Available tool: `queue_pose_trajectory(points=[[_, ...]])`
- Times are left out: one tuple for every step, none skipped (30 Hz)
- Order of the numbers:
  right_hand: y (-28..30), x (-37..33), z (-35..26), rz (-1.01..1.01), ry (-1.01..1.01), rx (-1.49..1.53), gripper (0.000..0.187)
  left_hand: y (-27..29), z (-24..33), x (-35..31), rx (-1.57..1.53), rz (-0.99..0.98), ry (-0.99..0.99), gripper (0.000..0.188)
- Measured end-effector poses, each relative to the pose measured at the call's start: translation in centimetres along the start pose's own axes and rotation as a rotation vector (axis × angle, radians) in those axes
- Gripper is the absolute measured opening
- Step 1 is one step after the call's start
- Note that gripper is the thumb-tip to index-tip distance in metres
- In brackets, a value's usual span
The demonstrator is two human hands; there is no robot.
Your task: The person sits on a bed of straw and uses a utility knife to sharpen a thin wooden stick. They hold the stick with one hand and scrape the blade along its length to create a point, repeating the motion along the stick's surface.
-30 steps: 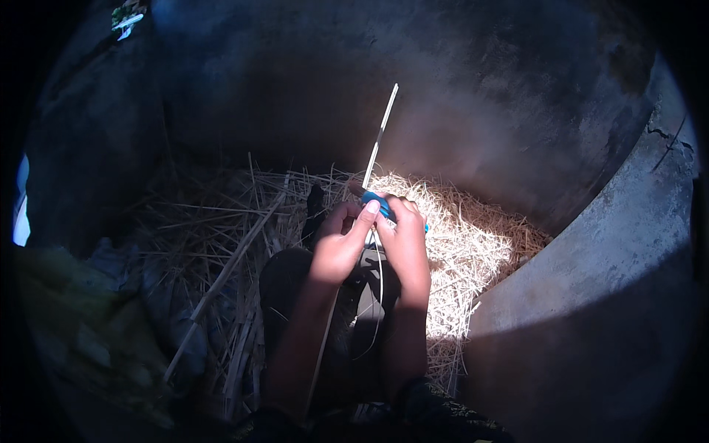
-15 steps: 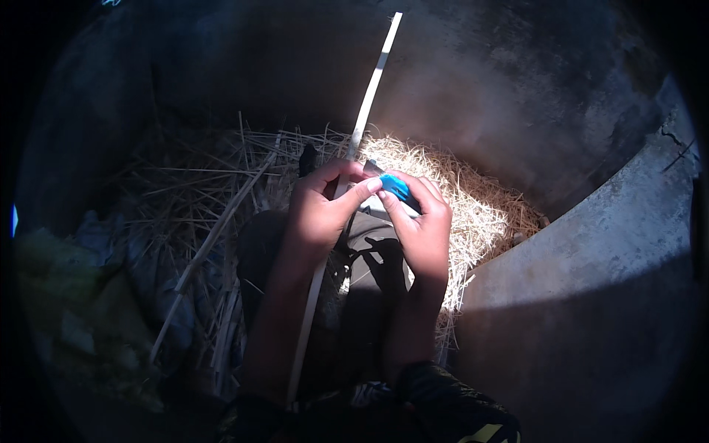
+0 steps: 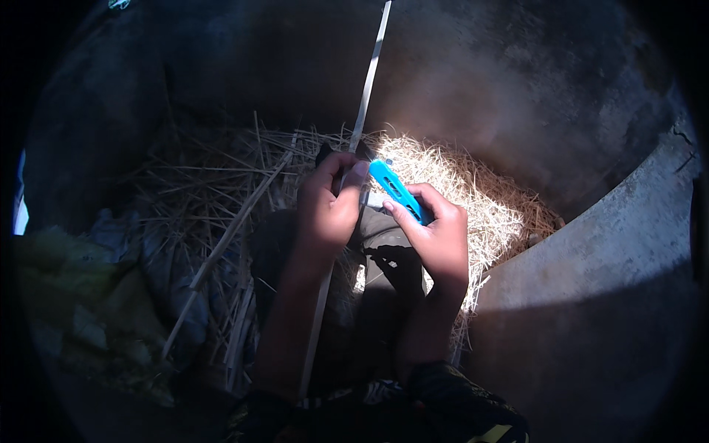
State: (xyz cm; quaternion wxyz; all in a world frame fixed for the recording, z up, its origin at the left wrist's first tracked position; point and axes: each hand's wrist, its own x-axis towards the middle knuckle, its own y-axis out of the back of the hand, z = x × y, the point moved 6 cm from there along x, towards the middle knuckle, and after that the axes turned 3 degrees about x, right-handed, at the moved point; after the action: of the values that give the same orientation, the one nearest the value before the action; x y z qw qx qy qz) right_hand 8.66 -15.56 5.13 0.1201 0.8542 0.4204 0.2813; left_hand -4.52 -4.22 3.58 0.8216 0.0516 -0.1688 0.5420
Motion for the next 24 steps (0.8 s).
queue_pose_trajectory(points=[[0.1, 0.0, 0.2, -0.041, -0.043, 0.043, 0.019, 0.2, -0.3, 0.2, 0.009, 0.013, -0.014, 0.011], [0.1, -0.1, 0.4, -0.082, -0.087, 0.086, 0.019, 0.4, -0.6, 0.4, 0.018, 0.025, -0.029, 0.011], [0.1, -0.1, 0.6, -0.083, -0.029, 0.127, 0.018, 0.5, -0.7, 0.5, 0.027, 0.038, -0.043, 0.011], [0.2, -0.1, 0.5, -0.077, -0.011, 0.117, 0.019, 0.5, -0.7, 0.6, 0.037, 0.032, -0.041, 0.010], [0.4, -0.1, 0.4, -0.070, 0.006, 0.107, 0.019, 0.3, -0.8, 0.5, 0.047, 0.025, -0.038, 0.010], [0.5, -0.1, 0.3, -0.063, 0.023, 0.097, 0.019, 0.2, -0.8, 0.5, 0.057, 0.018, -0.036, 0.009], [0.5, 0.0, 0.2, -0.069, 0.030, 0.106, 0.018, 0.3, -0.7, 0.5, 0.092, 0.025, -0.042, 0.009], [0.5, 0.0, 0.1, -0.075, 0.038, 0.116, 0.018, 0.5, -0.6, 0.4, 0.127, 0.031, -0.049, 0.009], [0.6, 0.1, 0.1, -0.080, 0.045, 0.125, 0.018, 0.6, -0.4, 0.4, 0.162, 0.038, -0.055, 0.009], [0.9, 0.0, 0.2, -0.056, 0.039, 0.118, 0.019, 0.5, -0.4, 0.3, 0.185, 0.053, -0.073, 0.009], [1.3, -0.1, 0.5, -0.031, 0.032, 0.111, 0.020, 0.4, -0.3, 0.3, 0.208, 0.069, -0.091, 0.009], [1.8, -0.2, 0.8, -0.007, 0.026, 0.105, 0.020, 0.4, -0.2, 0.4, 0.231, 0.085, -0.109, 0.008], [2.7, -0.2, 1.1, 0.041, 0.042, 0.113, 0.020, 0.6, -0.6, 0.6, 0.143, 0.104, -0.080, 0.008], [3.6, -0.4, 1.3, 0.073, 0.009, 0.165, 0.018, 1.0, -1.0, 0.8, 0.056, 0.122, -0.053, 0.008], [4.3, -0.6, 1.6, 0.086, -0.003, 0.231, 0.018, 1.4, -1.3, 1.1, -0.032, 0.140, -0.025, 0.008], [5.0, -0.9, 1.9, 0.100, -0.020, 0.294, 0.017, 1.5, -1.3, 1.1, -0.009, 0.129, -0.044, 0.007], [5.6, -1.0, 2.2, 0.066, -0.009, 0.286, 0.018, 1.6, -1.3, 1.1, 0.015, 0.119, -0.062, 0.008], [5.9, -1.1, 2.8, 0.049, -0.035, 0.356, 0.019, 1.5, -1.2, 1.1, 0.038, 0.108, -0.080, 0.008], [5.9, -1.1, 3.5, 0.030, -0.063, 0.431, 0.021, 1.2, -0.9, 0.7, 0.047, 0.058, -0.022, 0.009], [5.8, -1.0, 3.7, 0.016, -0.089, 0.507, 0.022, 0.8, 0.1, 0.3, 0.057, 0.002, 0.031, 0.010], [5.7, -1.1, 3.4, -0.014, -0.072, 0.479, 0.027, 0.4, 0.5, -0.1, 0.067, -0.054, 0.085, 0.012], [5.3, -0.9, 3.2, -0.052, -0.057, 0.487, 0.025, 0.2, 0.8, -0.2, 0.032, -0.058, 0.069, 0.013], [4.7, -0.8, 3.0, -0.081, -0.058, 0.512, 0.025, -0.1, 1.2, -0.4, -0.004, -0.063, 0.054, 0.014], [4.0, -0.7, 2.8, -0.110, -0.059, 0.536, 0.026, -0.3, 1.5, -0.5, -0.039, -0.068, 0.038, 0.015]])
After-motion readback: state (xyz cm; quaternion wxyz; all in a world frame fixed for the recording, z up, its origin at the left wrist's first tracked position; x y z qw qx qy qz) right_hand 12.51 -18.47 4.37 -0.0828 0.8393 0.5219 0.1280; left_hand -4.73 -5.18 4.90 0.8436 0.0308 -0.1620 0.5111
